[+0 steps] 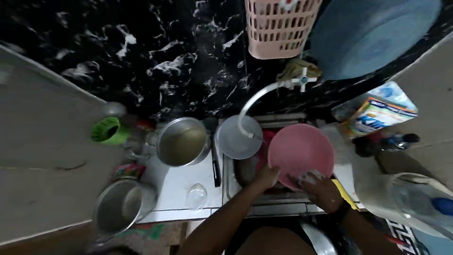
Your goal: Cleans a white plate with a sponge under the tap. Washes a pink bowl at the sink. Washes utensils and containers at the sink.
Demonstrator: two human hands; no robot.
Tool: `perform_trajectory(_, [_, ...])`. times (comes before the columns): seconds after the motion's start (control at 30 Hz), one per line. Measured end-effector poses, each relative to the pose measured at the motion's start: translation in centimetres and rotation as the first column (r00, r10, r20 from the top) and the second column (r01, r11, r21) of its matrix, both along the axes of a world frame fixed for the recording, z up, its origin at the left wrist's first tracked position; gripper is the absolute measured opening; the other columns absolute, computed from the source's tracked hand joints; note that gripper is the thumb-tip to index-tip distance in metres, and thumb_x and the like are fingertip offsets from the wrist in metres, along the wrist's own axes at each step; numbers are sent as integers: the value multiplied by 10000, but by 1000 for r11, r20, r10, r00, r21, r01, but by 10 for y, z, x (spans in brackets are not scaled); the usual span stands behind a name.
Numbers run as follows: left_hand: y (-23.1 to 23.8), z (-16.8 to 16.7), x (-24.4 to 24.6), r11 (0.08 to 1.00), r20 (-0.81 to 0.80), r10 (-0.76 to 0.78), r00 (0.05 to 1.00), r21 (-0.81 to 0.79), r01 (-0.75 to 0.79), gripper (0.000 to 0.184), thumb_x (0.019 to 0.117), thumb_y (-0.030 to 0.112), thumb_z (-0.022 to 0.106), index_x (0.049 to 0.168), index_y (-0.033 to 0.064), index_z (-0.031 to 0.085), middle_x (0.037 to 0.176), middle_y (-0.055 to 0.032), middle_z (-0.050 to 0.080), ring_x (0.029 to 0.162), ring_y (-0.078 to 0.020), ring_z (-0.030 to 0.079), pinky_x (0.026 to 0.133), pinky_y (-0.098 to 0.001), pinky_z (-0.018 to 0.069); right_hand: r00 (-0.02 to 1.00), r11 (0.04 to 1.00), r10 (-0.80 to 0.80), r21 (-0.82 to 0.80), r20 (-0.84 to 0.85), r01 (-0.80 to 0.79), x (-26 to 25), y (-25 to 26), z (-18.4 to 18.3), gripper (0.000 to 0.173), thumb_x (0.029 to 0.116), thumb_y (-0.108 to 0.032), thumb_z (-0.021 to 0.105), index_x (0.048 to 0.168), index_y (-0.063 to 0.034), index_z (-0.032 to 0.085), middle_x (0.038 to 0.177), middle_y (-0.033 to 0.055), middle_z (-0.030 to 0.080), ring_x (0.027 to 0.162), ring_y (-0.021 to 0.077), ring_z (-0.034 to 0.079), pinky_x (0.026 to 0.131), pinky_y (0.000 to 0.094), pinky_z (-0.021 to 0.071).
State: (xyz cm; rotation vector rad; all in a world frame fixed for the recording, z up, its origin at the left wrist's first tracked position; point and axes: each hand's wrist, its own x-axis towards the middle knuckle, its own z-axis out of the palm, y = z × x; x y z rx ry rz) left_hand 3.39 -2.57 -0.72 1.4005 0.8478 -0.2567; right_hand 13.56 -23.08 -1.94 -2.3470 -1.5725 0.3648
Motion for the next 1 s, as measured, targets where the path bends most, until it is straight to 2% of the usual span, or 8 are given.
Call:
perform_trajectory(0.07, [11, -2, -20, 997, -88, 8, 996, -80, -15, 453, 1077, 187, 508, 1473, -8, 401, 1175, -218, 636, 896, -248, 700, 752, -401, 606, 998, 999, 41, 33, 53, -43, -3, -10, -14, 368, 746, -117, 841, 1110, -112, 789, 1207, 252, 708, 1138, 504, 661, 915, 690, 525])
perform_trajectory(0.17, [29, 10, -47, 994, -161, -61, 985, -101, 45, 437, 1074, 174, 511, 1461, -7, 418, 1196, -194, 626, 965, -223, 673, 810, -388, 584, 983, 985, 116, 108, 143, -132, 5, -18, -32, 363, 737, -189, 845, 1095, -155, 795, 1184, 210, 726, 1134, 464, 676, 946, 668, 526])
perform_trajectory(0.33, [60, 9, -90, 994, -234, -41, 971, -104, 17, 395, 1069, 175, 509, 1425, 15, 451, 1102, -179, 665, 869, -252, 702, 717, -416, 608, 979, 975, 114, 168, 168, -142, 8, -12, -40, 338, 887, -257, 723, 1205, -147, 748, 1241, 184, 708, 1171, 410, 670, 973, 588, 548])
perform_trajectory(0.5, [90, 12, -131, 975, -285, 221, 933, 46, -217, 338, 1086, 165, 449, 1365, -22, 486, 1058, -173, 673, 846, -239, 695, 709, -404, 599, 968, 983, -175, -89, -180, 161, 18, 11, -35, 452, 977, -425, 649, 1229, -59, 732, 1354, 227, 646, 1293, 435, 587, 1065, 605, 471])
perform_trajectory(0.6, [109, 10, -136, 908, -229, 418, 879, 89, -409, 355, 1107, 241, 404, 1337, -11, 503, 999, -150, 685, 770, -207, 692, 664, -355, 593, 854, 912, -400, -237, -333, 335, 37, 12, -58, 412, 993, -391, 627, 1130, -19, 738, 1201, 214, 702, 1164, 385, 656, 1019, 591, 494])
perform_trajectory(0.67, [116, 1, -126, 880, -209, 474, 855, 84, -467, 367, 1107, 288, 418, 1312, 4, 529, 936, -142, 700, 717, -200, 701, 630, -330, 600, 781, 852, -487, -409, -391, 327, 39, 19, -75, 393, 1014, -389, 604, 1173, -47, 713, 1150, 195, 705, 1106, 356, 668, 996, 587, 499])
perform_trajectory(0.83, [122, -34, -77, 879, -145, 473, 869, 12, -476, 419, 1114, 327, 390, 1339, -11, 493, 914, -164, 696, 741, -227, 709, 665, -351, 606, 740, 747, -519, -648, -429, 148, 37, 61, -126, 441, 1016, -278, 600, 1365, -9, 591, 1367, 220, 613, 1294, 369, 578, 1105, 569, 437])
perform_trajectory(1.0, [121, -60, -53, 855, -45, 519, 854, 32, -518, 574, 1091, 453, 416, 1447, 3, 431, 1130, -211, 676, 937, -273, 722, 788, -391, 618, 725, 590, -630, -779, -280, 212, 44, 86, -163, 531, 1040, -319, 551, 1395, 75, 545, 1496, 266, 499, 1434, 396, 441, 1178, 559, 350])
